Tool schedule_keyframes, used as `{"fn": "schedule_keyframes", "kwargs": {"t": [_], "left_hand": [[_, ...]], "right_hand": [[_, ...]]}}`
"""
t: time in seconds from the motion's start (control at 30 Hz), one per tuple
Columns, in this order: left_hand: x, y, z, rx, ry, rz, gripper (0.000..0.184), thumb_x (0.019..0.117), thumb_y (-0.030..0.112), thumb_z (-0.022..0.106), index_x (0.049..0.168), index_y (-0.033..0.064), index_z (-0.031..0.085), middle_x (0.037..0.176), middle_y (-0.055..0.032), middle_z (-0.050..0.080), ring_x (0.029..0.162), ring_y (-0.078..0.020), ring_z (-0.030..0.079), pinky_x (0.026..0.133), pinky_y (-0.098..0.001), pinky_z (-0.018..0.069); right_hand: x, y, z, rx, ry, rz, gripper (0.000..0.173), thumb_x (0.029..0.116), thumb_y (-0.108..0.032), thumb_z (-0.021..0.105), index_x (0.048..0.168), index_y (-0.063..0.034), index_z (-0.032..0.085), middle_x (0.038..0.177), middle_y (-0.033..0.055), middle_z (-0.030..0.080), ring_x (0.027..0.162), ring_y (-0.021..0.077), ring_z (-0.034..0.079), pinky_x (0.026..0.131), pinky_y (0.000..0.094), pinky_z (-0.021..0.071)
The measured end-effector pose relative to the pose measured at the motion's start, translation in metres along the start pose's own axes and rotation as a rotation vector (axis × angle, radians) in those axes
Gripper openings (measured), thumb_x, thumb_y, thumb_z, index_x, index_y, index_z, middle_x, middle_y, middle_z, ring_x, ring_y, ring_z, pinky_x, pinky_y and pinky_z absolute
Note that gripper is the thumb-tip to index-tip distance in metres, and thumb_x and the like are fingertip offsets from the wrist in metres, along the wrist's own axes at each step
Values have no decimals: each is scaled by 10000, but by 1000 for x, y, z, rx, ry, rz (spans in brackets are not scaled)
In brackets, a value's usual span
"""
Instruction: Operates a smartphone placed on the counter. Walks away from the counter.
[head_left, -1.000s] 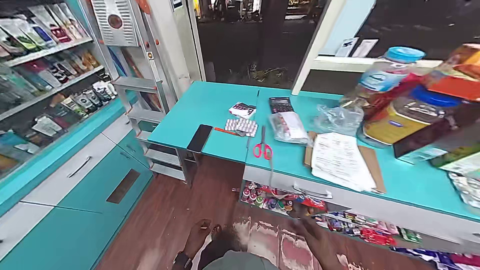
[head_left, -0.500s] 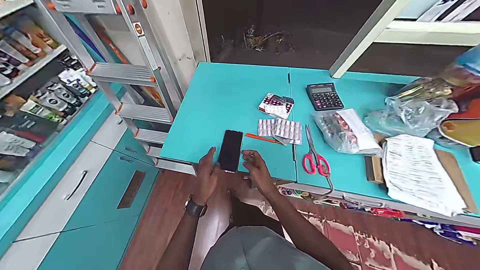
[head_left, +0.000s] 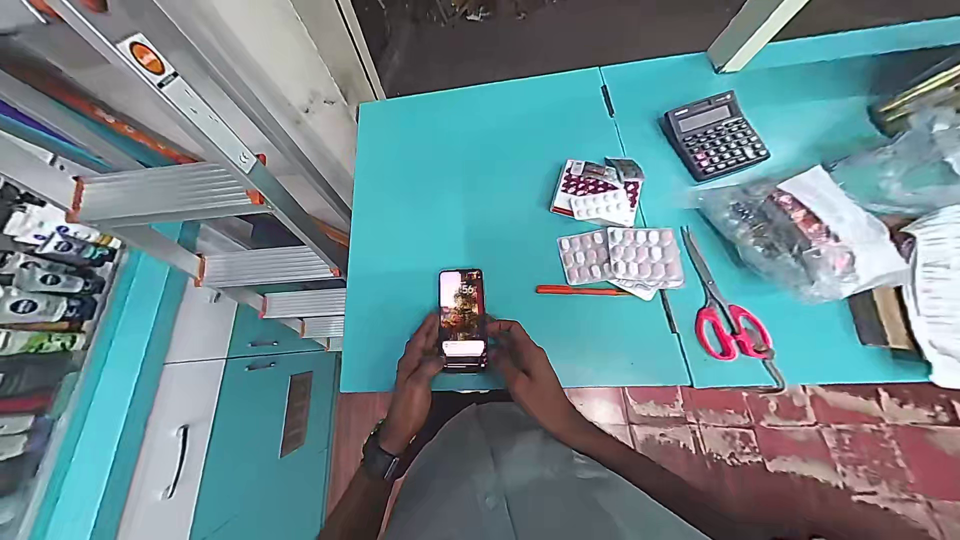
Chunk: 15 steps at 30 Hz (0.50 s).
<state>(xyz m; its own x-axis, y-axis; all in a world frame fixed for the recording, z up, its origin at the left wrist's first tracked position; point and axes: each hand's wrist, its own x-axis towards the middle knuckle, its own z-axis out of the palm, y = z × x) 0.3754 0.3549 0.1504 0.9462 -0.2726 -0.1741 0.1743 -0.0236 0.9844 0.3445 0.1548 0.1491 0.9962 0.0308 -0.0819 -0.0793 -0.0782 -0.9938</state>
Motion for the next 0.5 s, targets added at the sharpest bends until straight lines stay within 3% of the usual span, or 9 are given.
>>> {"fn": "schedule_keyframes", "kwargs": {"t": [0.17,0.23,0.3,0.33,0.4,0.5], "left_hand": [[15,5,-37,-13,-217,-28,650,920,82,427,1540,-84,328,1585,-218,393,1399,-223,484,1088,-383,473],[22,8,-56,0,-294,-29,633,954,114,446,1544,-78,323,1582,-218,397,1386,-235,502,1077,-389,492],[34,3,-78,209,-241,98,584,964,128,482,1518,-41,411,1537,-202,469,1325,-254,556,1022,-399,528],[40,-1,-89,378,-177,189,557,963,144,501,1498,-9,467,1514,-181,503,1316,-259,555,1029,-412,514],[54,-10,-106,673,-79,333,492,971,193,498,1436,47,567,1509,-145,529,1397,-330,478,1132,-518,394],[63,-21,-112,945,-64,402,450,1018,287,429,1398,146,625,1551,-82,501,1459,-388,384,1108,-624,301]], "right_hand": [[7,-1,23,-19,115,10,320,958,-59,502,1260,25,566,1420,164,584,1318,211,578,1012,367,554],[7,-2,24,50,190,17,300,975,-40,496,1257,48,545,1369,160,615,1286,208,595,1030,369,541],[4,6,26,82,341,-57,234,969,-4,502,1192,49,548,1292,163,659,1195,227,651,971,381,569],[0,12,28,72,411,-122,189,959,18,505,1140,24,560,1231,144,694,1128,226,684,924,384,590],[-12,19,36,-35,464,-276,152,944,5,558,1068,-55,623,1129,67,737,1042,171,710,883,351,601],[-26,22,46,-371,362,-426,90,953,-134,611,976,-148,697,976,-2,726,1023,111,664,943,290,542]]}}
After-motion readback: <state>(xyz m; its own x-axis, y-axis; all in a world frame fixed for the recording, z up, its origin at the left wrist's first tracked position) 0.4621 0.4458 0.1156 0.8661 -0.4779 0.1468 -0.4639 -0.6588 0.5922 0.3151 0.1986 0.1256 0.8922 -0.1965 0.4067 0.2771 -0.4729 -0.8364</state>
